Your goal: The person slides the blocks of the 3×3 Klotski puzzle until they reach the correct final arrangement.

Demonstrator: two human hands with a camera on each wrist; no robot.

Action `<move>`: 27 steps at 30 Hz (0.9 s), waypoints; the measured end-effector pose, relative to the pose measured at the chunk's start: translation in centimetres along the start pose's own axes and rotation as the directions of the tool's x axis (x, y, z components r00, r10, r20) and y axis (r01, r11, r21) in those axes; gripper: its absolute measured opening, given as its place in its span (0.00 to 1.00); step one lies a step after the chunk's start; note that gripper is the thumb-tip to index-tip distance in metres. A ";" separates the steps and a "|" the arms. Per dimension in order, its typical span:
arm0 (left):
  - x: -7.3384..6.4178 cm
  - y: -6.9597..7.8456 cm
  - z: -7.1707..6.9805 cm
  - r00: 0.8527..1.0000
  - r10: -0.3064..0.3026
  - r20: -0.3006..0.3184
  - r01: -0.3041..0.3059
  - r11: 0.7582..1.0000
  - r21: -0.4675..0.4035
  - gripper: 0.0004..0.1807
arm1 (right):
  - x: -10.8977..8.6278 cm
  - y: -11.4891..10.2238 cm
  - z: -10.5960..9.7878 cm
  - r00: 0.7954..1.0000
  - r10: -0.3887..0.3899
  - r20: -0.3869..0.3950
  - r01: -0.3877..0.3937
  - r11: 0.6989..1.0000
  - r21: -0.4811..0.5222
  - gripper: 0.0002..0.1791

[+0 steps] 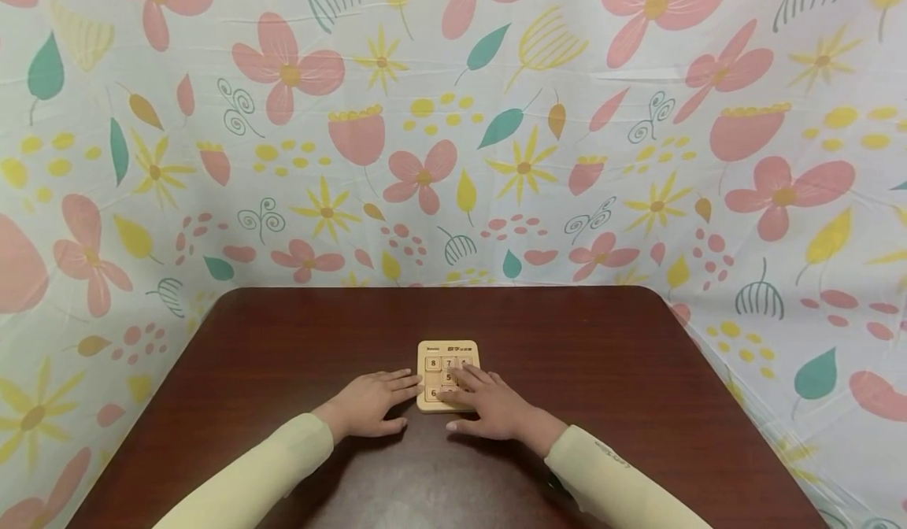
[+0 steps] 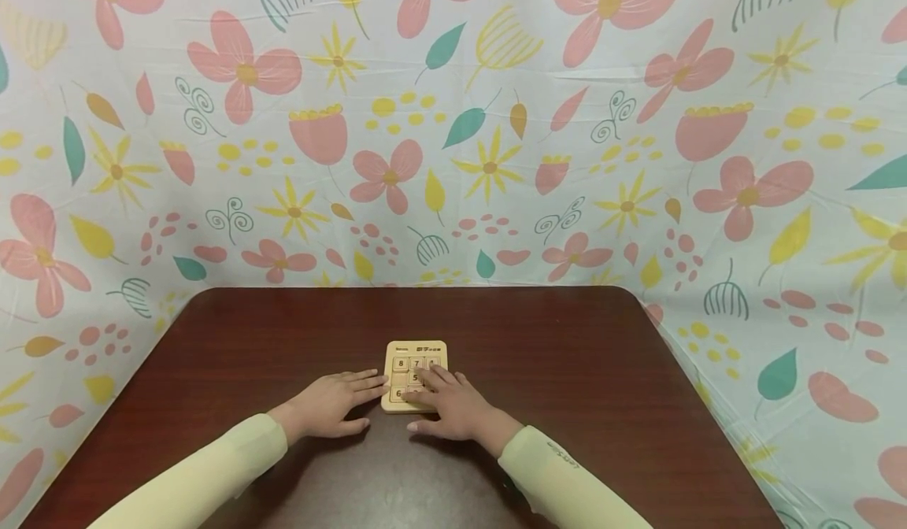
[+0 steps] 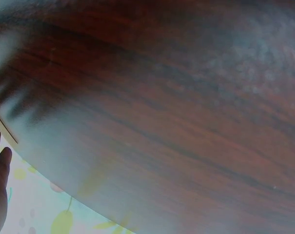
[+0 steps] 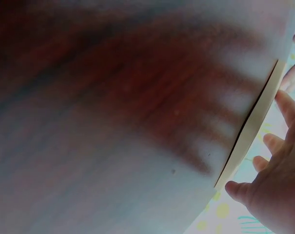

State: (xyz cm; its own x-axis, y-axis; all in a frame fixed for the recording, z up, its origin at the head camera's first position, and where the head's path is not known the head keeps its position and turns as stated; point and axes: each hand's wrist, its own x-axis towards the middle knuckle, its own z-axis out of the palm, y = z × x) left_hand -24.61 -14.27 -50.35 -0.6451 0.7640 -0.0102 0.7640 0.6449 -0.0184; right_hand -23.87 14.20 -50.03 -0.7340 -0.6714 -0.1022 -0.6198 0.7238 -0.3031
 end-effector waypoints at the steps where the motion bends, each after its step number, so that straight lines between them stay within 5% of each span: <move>1: 0.0 0.0 0.0 1.000 0.000 -0.002 0.000 1.000 0.000 0.33 | 0.0 0.0 0.0 1.000 0.000 0.002 0.000 1.000 0.001 0.32; 16: -0.1 -0.2 0.1 1.000 0.010 -0.028 -0.009 1.000 0.014 0.32 | 0.8 0.2 -0.3 0.998 -0.024 -0.052 0.024 1.000 -0.010 0.31; 27: -0.1 0.0 -0.1 1.000 -0.002 -0.003 0.002 1.000 -0.015 0.32 | 3.1 0.7 -1.2 0.993 0.092 -0.067 -0.092 0.996 0.004 0.30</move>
State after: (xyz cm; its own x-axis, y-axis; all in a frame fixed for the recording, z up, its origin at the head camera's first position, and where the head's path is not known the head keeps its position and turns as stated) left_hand -24.52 -14.33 -50.27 -0.6465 0.7628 -0.0076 0.7629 0.6465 -0.0030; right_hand -26.96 12.83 -49.39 -0.8050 -0.5896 -0.0663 -0.5483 0.7820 -0.2964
